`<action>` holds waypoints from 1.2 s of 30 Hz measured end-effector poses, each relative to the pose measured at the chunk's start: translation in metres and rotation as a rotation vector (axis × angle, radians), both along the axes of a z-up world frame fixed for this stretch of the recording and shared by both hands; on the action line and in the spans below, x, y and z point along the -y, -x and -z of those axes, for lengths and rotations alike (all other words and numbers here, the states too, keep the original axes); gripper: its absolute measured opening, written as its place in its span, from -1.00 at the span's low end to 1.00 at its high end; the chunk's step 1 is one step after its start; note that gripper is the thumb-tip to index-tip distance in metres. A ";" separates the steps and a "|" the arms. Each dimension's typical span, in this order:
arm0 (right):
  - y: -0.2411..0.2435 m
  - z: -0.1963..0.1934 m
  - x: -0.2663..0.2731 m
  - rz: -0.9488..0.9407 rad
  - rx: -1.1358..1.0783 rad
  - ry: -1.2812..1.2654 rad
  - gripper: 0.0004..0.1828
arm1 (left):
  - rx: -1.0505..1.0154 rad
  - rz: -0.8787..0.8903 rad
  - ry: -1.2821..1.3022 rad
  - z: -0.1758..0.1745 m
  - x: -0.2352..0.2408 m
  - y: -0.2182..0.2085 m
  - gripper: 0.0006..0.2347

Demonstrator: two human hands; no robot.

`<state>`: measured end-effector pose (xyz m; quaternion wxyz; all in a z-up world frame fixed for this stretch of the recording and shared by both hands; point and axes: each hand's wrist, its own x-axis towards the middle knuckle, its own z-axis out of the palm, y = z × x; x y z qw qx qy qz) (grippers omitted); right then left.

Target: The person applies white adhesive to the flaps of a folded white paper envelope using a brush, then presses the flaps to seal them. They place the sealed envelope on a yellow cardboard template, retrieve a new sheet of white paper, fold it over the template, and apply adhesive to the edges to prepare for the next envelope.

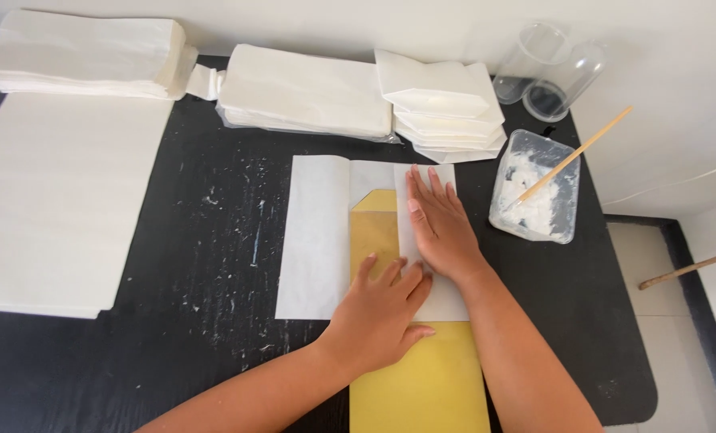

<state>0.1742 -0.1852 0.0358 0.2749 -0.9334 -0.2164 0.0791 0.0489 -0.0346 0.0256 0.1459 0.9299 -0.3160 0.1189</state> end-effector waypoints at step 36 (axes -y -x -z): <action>-0.048 -0.023 0.161 0.634 -0.181 -0.958 -0.44 | -0.007 -0.005 -0.056 0.010 -0.003 -0.004 -0.47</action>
